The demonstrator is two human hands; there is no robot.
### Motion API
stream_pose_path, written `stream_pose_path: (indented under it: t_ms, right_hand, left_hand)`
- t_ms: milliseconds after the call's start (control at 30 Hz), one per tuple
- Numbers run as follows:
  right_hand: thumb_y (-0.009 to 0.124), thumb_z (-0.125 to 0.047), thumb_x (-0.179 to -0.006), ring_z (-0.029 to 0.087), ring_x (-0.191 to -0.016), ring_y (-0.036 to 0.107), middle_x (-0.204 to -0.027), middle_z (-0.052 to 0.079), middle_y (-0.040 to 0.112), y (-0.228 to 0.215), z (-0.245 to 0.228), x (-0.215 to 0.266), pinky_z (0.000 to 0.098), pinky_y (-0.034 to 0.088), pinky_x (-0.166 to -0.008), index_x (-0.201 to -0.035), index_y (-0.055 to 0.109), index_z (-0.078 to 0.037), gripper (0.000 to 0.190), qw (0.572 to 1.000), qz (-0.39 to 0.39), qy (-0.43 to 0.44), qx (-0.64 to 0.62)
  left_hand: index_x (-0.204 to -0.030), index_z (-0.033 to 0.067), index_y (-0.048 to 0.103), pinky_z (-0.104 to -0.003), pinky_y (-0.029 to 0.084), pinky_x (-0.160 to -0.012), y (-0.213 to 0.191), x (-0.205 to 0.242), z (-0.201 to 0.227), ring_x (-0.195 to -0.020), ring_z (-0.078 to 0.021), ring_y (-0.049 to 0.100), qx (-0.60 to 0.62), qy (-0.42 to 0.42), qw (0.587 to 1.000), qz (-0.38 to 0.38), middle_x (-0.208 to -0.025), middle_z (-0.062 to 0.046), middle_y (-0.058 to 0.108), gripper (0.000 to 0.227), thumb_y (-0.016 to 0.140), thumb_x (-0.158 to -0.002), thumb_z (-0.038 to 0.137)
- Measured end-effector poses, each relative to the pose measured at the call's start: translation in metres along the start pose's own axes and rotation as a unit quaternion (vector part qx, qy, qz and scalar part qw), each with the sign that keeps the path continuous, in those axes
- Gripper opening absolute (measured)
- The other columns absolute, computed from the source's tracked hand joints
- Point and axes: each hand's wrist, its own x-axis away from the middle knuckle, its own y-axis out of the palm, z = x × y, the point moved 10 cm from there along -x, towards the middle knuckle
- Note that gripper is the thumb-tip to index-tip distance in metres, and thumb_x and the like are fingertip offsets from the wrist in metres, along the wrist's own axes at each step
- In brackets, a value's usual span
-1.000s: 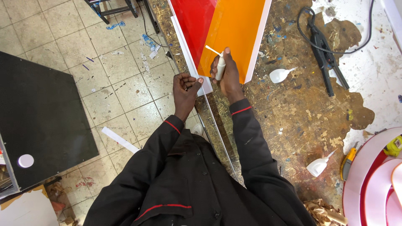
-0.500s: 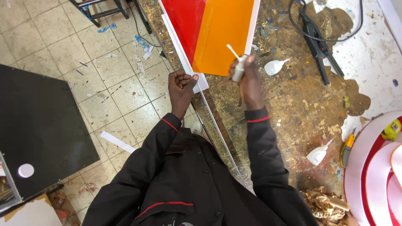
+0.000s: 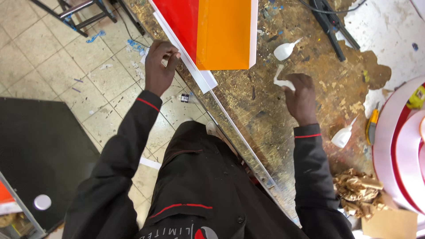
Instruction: The person applies glue to white plastic strips and attaches them to the edges of a large red and orange letter-shaped sign. They use a hot glue gun to secure the strips along the perimeter, pressing them into place by hand.
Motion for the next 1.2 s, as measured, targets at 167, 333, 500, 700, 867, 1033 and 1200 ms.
stream_pose_path:
  t_ms: [167,333,500,700,867,1033,1200]
  right_hand:
    - [0.081,0.004,-0.100,0.046,-0.115,0.066,-0.129,0.023,0.075,-0.050,-0.030,0.005,0.0549,0.053,-0.098,-0.135,0.078,0.002,0.035,0.995,0.058,0.052,0.069]
    - [0.089,0.000,-0.105,0.051,-0.119,0.073,-0.123,0.021,0.078,-0.058,-0.115,-0.015,0.0563,0.058,-0.102,-0.128,0.084,-0.003,0.024,0.991,0.079,0.102,-0.017]
    - [0.078,-0.029,-0.113,0.048,-0.126,0.074,-0.128,0.023,0.076,0.031,-0.245,-0.070,0.0585,0.063,-0.098,-0.143,0.072,0.001,0.043,0.993,-0.062,0.096,-0.013]
    - [0.090,-0.028,-0.098,0.033,-0.095,0.081,-0.102,0.004,0.078,0.140,-0.220,-0.059,0.0466,0.065,-0.076,-0.115,0.083,-0.019,0.019,0.963,-0.028,0.218,0.159]
    - [0.077,-0.027,-0.108,0.037,-0.091,0.078,-0.099,0.003,0.075,0.137,-0.221,-0.053,0.0513,0.062,-0.066,-0.106,0.075,-0.021,0.007,0.954,0.007,0.273,0.124]
    - [0.070,-0.030,-0.112,0.038,-0.086,0.079,-0.101,0.000,0.075,0.149,-0.217,-0.041,0.0508,0.063,-0.064,-0.105,0.074,-0.023,0.011,0.944,0.024,0.304,0.128]
    - [0.072,-0.024,-0.111,0.044,-0.086,0.077,-0.099,0.005,0.075,0.140,-0.225,-0.047,0.0558,0.061,-0.066,-0.105,0.072,-0.023,0.006,0.944,0.023,0.313,0.105]
  left_hand:
    - [-0.123,0.0034,0.074,-0.055,0.052,-0.081,0.002,-0.023,-0.013,-0.102,-0.0373,0.055,-0.116,0.170,0.975,-0.089,-0.138,-0.018,0.057,0.016,0.059,-0.124,0.007]
    - [-0.116,0.0120,0.077,-0.058,0.058,-0.109,0.019,-0.036,-0.056,-0.138,-0.0424,0.065,-0.136,0.284,0.934,-0.168,-0.136,-0.008,0.064,0.004,0.075,-0.112,0.013]
    - [-0.118,0.0134,0.082,-0.061,0.059,-0.110,0.008,-0.052,-0.044,-0.141,-0.0416,0.064,-0.071,0.373,0.914,-0.143,-0.135,-0.008,0.067,0.007,0.080,-0.112,0.016]
    - [-0.114,0.0125,0.085,-0.062,0.062,-0.103,0.018,-0.050,-0.060,-0.130,-0.0455,0.071,0.034,0.422,0.888,-0.180,-0.123,-0.011,0.075,0.011,0.086,-0.103,0.015]
    - [-0.117,0.0098,0.082,-0.061,0.061,-0.103,0.023,-0.049,-0.071,-0.125,-0.0449,0.073,0.116,0.384,0.898,-0.184,-0.122,-0.013,0.074,0.011,0.077,-0.109,0.016]
    - [-0.124,0.0128,0.084,-0.060,0.058,-0.102,0.036,-0.035,-0.088,-0.121,-0.0402,0.073,0.098,0.420,0.882,-0.189,-0.122,-0.009,0.074,0.021,0.077,-0.105,0.007]
    - [-0.134,0.0133,0.068,-0.054,0.054,-0.108,0.034,-0.035,-0.077,-0.121,-0.0348,0.068,0.059,0.410,0.887,-0.206,-0.120,-0.007,0.063,0.024,0.069,-0.111,0.009]
